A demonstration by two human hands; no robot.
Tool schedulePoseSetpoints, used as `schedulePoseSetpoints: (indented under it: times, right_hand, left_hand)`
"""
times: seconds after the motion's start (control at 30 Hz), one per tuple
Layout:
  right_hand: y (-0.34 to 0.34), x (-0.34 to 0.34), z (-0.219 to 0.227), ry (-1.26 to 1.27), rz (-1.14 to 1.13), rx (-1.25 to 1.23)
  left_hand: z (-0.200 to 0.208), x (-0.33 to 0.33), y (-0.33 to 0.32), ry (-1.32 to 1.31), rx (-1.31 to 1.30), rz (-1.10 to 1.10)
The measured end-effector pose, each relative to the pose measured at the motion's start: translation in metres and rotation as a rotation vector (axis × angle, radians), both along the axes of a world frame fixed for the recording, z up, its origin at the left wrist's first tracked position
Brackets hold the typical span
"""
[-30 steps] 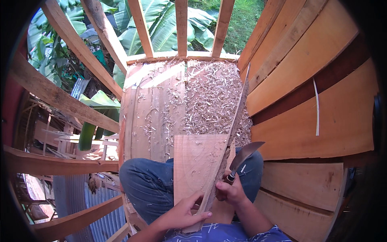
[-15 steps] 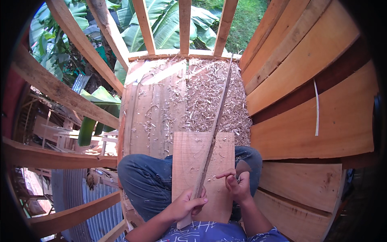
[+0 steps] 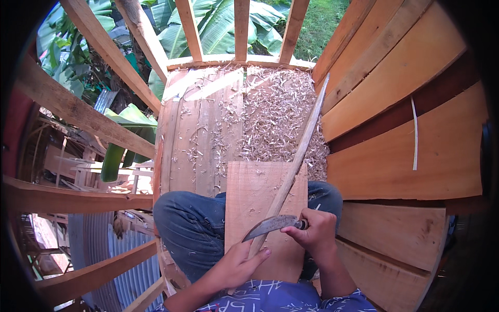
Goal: The person sits cross-legged on a wooden floor and uses a curved knife to carve a long, thin piece of wood resting on their lap. They repeatedly shave off thin strips of wood, creating a pile of shavings on the floor.
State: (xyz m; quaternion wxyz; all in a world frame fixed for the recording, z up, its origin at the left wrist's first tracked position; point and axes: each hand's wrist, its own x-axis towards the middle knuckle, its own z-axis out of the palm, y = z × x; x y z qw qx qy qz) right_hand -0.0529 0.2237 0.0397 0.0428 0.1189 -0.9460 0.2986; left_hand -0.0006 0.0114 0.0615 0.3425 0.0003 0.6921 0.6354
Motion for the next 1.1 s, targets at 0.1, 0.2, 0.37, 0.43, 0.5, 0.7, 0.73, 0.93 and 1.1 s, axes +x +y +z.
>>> schedulePoseSetpoints:
  times: [0.1,0.2,0.37,0.43,0.5,0.7,0.73,0.93,1.1]
  right_hand:
    - [0.029,-0.025,-0.007,-0.037,-0.309,-0.133]
    - [0.045,-0.029,0.0,-0.085,-0.383,-0.184]
    - [0.019,-0.001,-0.009,-0.348,-0.114,-0.421]
    - [0.003,0.009,-0.014,-0.507,-0.028,-0.608]
    - [-0.014,0.017,-0.012,-0.655,0.028,-0.816]
    - [-0.04,0.026,-0.007,-0.728,0.034,-1.004]
    - [-0.041,0.026,-0.006,-0.734,0.03,-1.013]
    - [-0.018,0.022,-0.008,-0.449,-0.044,-0.522]
    - [0.003,0.023,-0.009,-0.286,-0.018,-0.24]
  left_hand:
    - [-0.007,0.014,0.003,-0.092,0.054,-0.066]
    - [-0.007,0.02,0.006,-0.076,0.05,-0.034]
    - [-0.011,0.005,-0.004,-0.034,-0.092,0.054]
    - [-0.011,0.001,-0.003,0.043,-0.112,0.078]
    - [-0.007,-0.005,0.001,0.107,-0.104,0.099]
    - [-0.023,-0.004,0.007,0.127,0.138,0.18]
    - [-0.025,-0.003,0.009,0.092,0.13,0.202]
    - [-0.024,-0.003,0.014,0.13,-0.033,0.265]
    - [-0.014,-0.004,0.005,0.135,-0.09,0.3]
